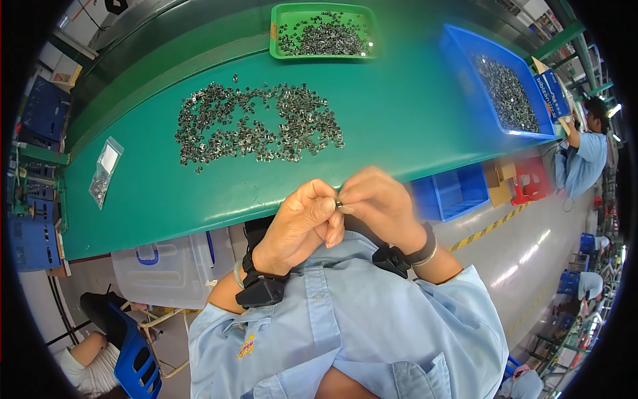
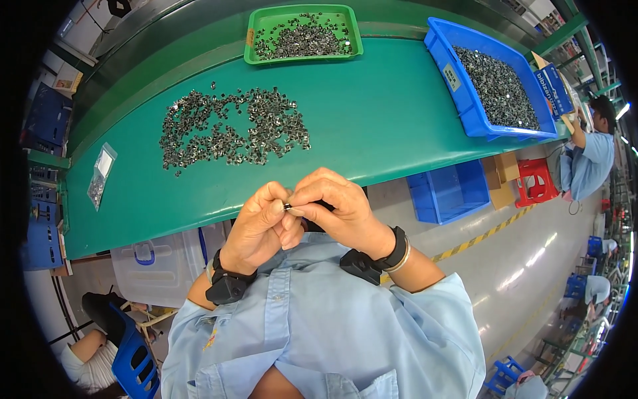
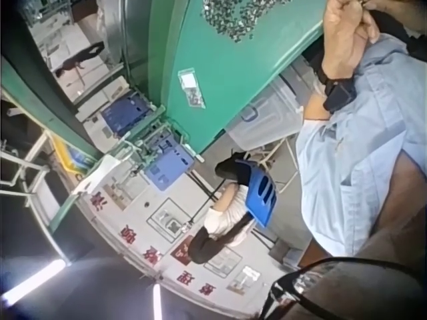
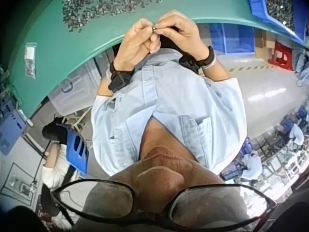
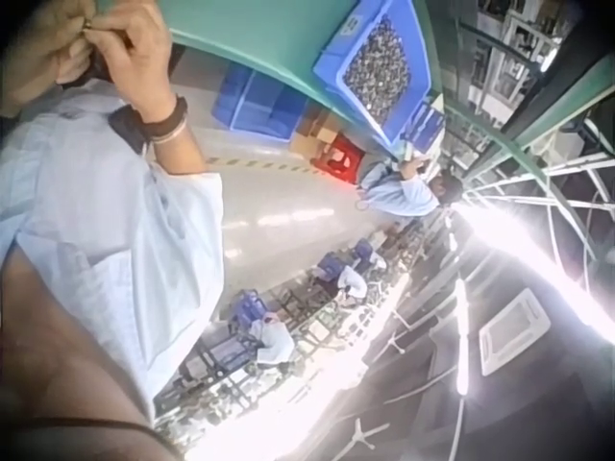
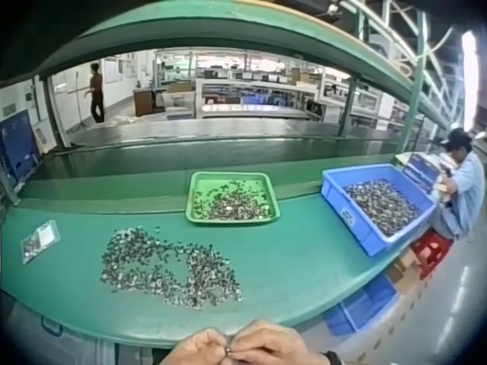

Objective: The person picks up a small metal component from a pile on the table, joins it with another piece, and places the assembled unit into a green tray, repeating this process several times.

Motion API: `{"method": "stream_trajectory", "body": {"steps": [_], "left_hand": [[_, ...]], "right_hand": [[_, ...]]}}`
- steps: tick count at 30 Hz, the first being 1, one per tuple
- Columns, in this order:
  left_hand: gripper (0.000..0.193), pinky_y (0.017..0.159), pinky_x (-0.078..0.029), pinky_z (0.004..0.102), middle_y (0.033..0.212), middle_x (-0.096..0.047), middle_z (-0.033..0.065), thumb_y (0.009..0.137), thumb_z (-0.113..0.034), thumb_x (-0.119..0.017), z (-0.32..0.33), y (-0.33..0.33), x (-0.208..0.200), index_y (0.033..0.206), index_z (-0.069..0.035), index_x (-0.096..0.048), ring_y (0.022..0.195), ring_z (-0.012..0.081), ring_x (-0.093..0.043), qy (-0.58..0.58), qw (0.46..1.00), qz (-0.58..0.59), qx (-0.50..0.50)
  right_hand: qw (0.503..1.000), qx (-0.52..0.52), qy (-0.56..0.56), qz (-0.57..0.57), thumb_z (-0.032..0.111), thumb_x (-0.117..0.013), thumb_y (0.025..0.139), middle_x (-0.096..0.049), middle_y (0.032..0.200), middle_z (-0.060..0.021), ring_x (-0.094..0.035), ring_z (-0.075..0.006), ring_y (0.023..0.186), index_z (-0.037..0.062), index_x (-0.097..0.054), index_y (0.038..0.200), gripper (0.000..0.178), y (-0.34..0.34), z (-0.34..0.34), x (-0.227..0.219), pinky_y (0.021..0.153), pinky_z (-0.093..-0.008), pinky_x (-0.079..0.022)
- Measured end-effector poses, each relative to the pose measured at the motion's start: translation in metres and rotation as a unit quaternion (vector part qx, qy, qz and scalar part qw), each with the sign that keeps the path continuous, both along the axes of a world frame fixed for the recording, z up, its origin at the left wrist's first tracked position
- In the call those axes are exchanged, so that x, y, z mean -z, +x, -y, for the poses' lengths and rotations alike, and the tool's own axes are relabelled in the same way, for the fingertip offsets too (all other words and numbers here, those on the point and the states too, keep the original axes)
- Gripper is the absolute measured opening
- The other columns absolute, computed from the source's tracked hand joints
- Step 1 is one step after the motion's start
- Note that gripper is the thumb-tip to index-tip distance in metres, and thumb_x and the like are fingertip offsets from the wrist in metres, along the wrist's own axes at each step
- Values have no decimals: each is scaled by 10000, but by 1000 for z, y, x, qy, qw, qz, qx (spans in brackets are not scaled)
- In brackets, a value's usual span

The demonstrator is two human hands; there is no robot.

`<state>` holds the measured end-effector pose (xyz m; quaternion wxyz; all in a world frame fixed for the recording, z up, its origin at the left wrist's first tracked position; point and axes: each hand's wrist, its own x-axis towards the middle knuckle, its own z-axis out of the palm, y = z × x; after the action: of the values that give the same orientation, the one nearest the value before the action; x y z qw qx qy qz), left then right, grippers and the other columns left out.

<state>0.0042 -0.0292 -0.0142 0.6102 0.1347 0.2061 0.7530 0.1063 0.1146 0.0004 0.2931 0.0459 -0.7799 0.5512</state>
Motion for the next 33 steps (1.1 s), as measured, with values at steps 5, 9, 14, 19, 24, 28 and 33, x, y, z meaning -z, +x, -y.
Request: {"method": "stream_trajectory", "body": {"steps": [5,9,14,19,24,28,33], "left_hand": [[146,524,-427,296,694,-574,61,925,-183,-573,3,2,-2,912,-54,-505,555,169,-531,-8,1000,10,8],[150,520,-429,291,692,-573,57,921,-184,-580,4,1,-4,896,-57,-505,557,167,-534,-7,1000,-11,24],[149,525,-434,284,697,-574,54,920,-182,-584,4,-1,-14,900,-59,-502,559,165,-535,-52,997,-53,25],[172,534,-434,268,713,-573,51,934,-217,-565,2,0,-16,913,-61,-494,580,156,-538,-83,993,-82,8],[206,537,-433,255,733,-577,55,950,-259,-536,-3,-1,-17,924,-61,-487,600,142,-538,-57,996,-64,-3],[205,532,-439,274,707,-567,67,972,-257,-481,-7,-6,-16,937,-56,-466,579,150,-538,-70,991,-115,-10],[192,527,-445,281,701,-555,74,991,-237,-431,-13,-13,-15,948,-51,-456,562,153,-532,-108,977,-177,-44]], "right_hand": [[999,-2,35,-12,-24,-708,739,-619,835,-73,-599,-230,756,55,-612,872,183,1,1,0,666,-325,-475],[998,-6,50,-44,-18,-711,736,-611,820,-77,-598,-229,736,52,-610,868,181,3,1,2,663,-332,-475],[998,-7,59,-32,-19,-709,740,-605,813,-82,-596,-226,729,46,-607,870,178,5,-1,2,664,-334,-477],[1000,11,17,-13,-31,-701,747,-610,828,-79,-593,-211,755,44,-608,880,178,5,0,7,668,-318,-477],[999,16,-35,16,-44,-691,753,-617,852,-72,-589,-193,789,45,-605,884,181,3,-3,7,672,-299,-476],[999,26,-36,17,-48,-690,751,-618,855,-66,-589,-188,787,49,-601,881,185,-1,-5,8,675,-293,-475],[998,52,13,23,-33,-688,761,-616,853,-66,-591,-190,782,51,-598,884,174,-12,-13,0,684,-281,-473]]}}
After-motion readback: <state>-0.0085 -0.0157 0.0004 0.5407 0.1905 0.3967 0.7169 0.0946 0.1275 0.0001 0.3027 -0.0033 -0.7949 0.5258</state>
